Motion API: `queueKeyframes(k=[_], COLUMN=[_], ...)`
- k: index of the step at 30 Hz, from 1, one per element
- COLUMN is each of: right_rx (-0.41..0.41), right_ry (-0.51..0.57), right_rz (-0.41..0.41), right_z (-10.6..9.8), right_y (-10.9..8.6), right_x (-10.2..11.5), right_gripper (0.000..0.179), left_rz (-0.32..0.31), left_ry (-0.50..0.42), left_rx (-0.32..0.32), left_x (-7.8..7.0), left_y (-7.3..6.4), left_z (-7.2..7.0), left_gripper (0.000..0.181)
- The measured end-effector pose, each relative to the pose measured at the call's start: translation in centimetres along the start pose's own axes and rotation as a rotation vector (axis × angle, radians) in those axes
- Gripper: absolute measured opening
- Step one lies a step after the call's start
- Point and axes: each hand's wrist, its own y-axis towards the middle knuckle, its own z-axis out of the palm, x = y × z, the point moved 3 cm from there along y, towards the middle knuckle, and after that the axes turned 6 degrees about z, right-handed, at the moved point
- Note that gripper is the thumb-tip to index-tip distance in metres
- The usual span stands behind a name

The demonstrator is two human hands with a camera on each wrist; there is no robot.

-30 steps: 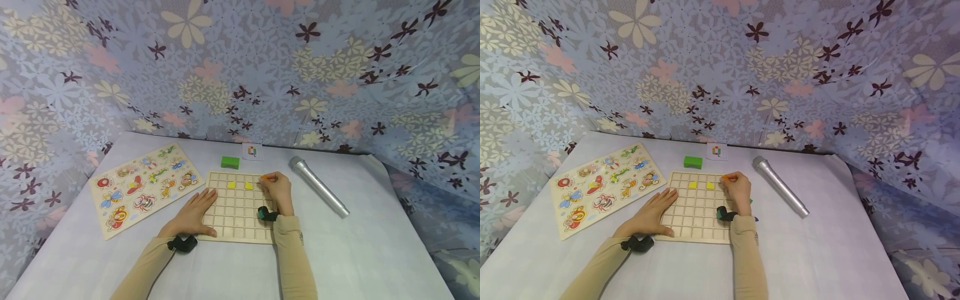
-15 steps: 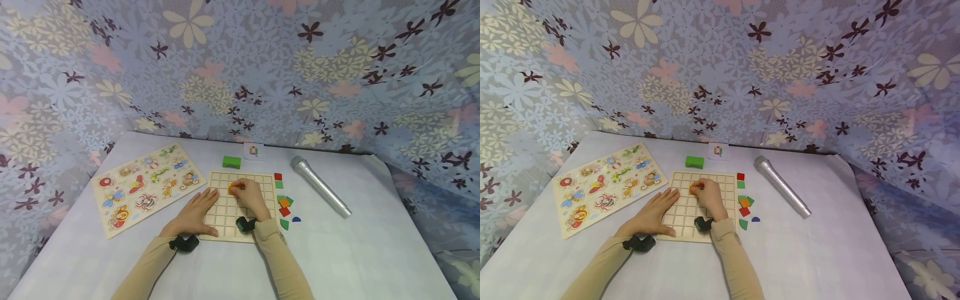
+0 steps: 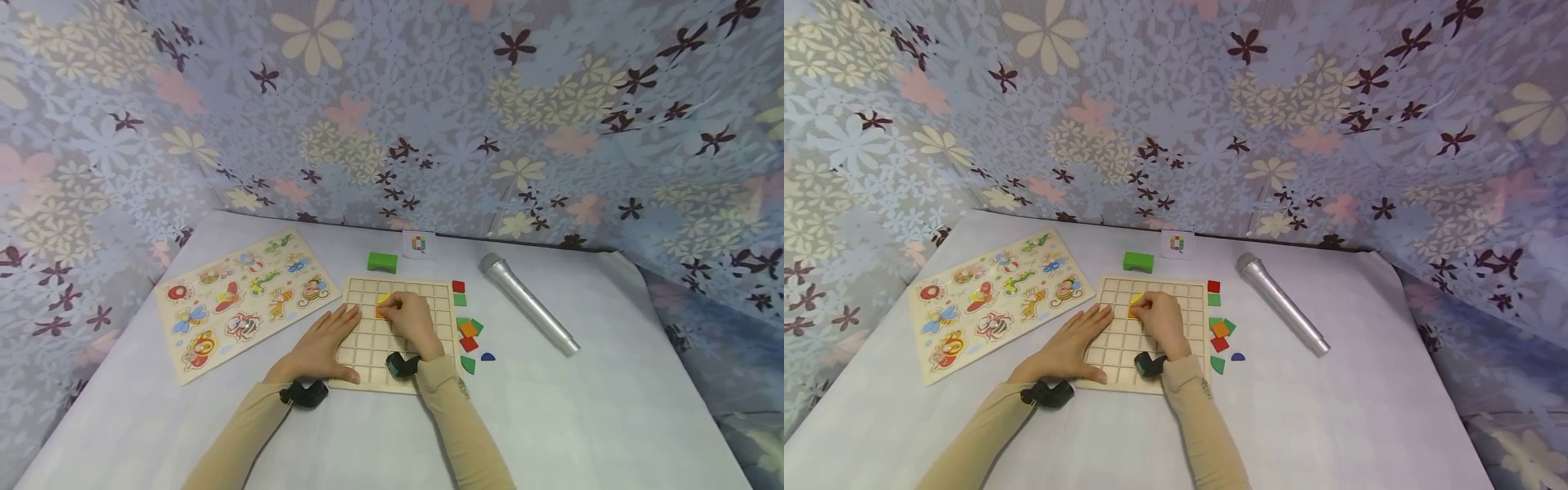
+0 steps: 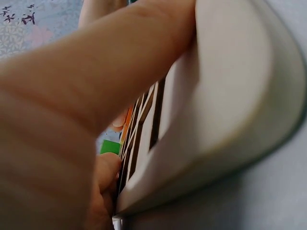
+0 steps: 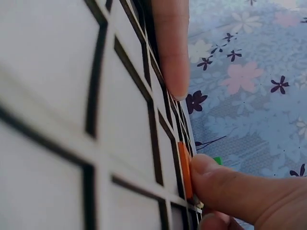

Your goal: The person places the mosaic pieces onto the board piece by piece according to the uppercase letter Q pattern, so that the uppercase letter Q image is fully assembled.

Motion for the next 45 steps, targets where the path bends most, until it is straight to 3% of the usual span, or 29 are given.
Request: queueKeyframes(k=[4,9,16,23,26,29,33,45], right_rx=[0.073,0.134,0.073,0.106,0.153,0.194,0.194,-0.003], right_ry=[0.046,0.165,0.246,0.223,0.219,0.232,0.239,0.056], right_rz=[0.028,0.060,0.136,0.252,0.252,0.195,0.137,0.253], right_z=[-0.9,-3.7,-9.6,-12.4,-13.0,-13.0,-12.3,-10.9], right_y=[0.2,0.4,-0.8,-3.2,-4.0,-4.3,-3.9,-2.8], right_x=[-0.5,-2.0,-6.4,-10.7,-11.6,-11.9,-11.3,-9.8], right_gripper=[0.012,0.036,0.050,0.067,0.076,0.082,0.080,0.041], left_rz=[-0.004,-0.010,0.016,0.015,0.024,0.029,0.025,0.027], left_ry=[-0.006,-0.007,-0.016,-0.017,-0.021,-0.014,-0.010,-0.012], left_rx=[0.003,0.013,0.008,0.004,0.001,-0.009,-0.018,-0.006], left_x=[0.0,0.2,0.3,0.1,0.0,0.1,0.4,0.3], left_y=[0.2,0.1,0.2,0.2,0.3,0.3,0.1,0.2], left_z=[0.0,0.0,0.2,0.3,0.3,0.3,0.4,0.2], left_gripper=[0.119,0.119,0.121,0.121,0.121,0.120,0.120,0.120])
